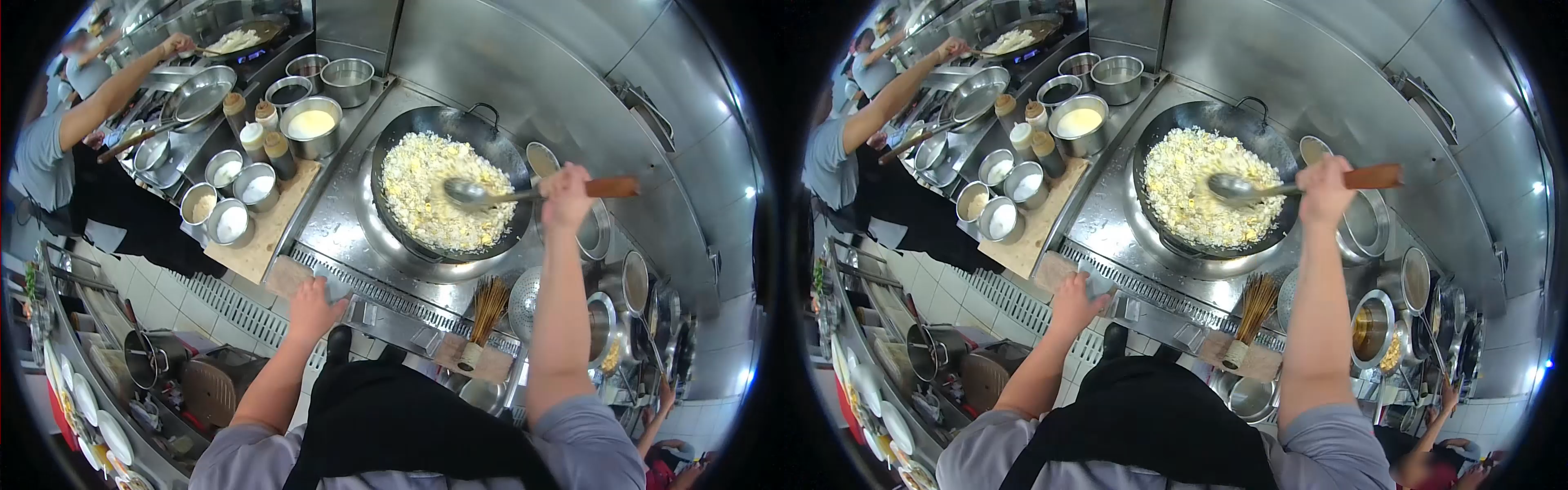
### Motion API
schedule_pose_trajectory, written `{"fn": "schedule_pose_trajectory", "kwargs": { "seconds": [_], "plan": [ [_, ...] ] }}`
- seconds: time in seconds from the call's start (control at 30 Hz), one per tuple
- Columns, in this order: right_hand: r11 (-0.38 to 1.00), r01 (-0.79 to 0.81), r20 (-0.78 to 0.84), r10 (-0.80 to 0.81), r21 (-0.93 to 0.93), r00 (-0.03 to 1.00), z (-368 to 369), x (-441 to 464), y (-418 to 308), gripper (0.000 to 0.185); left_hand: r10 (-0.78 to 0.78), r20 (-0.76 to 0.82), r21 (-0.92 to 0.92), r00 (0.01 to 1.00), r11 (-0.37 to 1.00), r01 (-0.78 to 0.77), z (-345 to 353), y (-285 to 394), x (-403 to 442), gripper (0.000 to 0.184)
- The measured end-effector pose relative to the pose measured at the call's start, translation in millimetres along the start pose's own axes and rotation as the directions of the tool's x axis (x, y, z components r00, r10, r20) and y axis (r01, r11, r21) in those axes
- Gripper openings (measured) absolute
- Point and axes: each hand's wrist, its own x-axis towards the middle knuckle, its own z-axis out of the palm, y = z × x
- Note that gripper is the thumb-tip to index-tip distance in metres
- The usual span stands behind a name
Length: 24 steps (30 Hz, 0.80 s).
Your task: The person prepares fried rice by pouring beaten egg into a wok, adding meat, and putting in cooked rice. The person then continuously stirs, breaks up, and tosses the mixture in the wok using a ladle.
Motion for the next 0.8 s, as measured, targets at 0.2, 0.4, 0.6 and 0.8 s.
{"fn": "schedule_pose_trajectory", "kwargs": {
  "seconds": [0.2, 0.4, 0.6, 0.8],
  "plan": [
    [0.997, -0.066, 0.076, 0.068, -0.025, 0.995, 20.3, 52.8, -63.1, 0.034, -0.101, 0.327, 0.16, 0.94, 0.986, 0.05, 19.8, -10.2, 7.1, 0.044],
    [1.0, -0.027, -0.115, 0.028, 0.011, 0.993, 23.1, 37.3, -3.7, 0.033, -0.349, 0.6, 0.046, 0.72, 0.913, 0.404, 12.3, -26.1, 35.5, 0.041],
    [0.963, 0.253, -0.084, -0.246, 0.092, 0.966, 60.9, 18.9, -12.4, 0.028, 0.075, 0.817, -0.425, 0.572, -0.592, 0.685, -14.0, -26.3, 62.0, 0.056],
    [0.984, -0.047, 0.064, 0.059, -0.174, 0.996, 83.3, 54.2, -21.8, 0.023, 0.504, 0.638, -0.234, 0.583, -0.594, 0.77, 16.0, 19.5, 76.8, 0.047]
  ]
}}
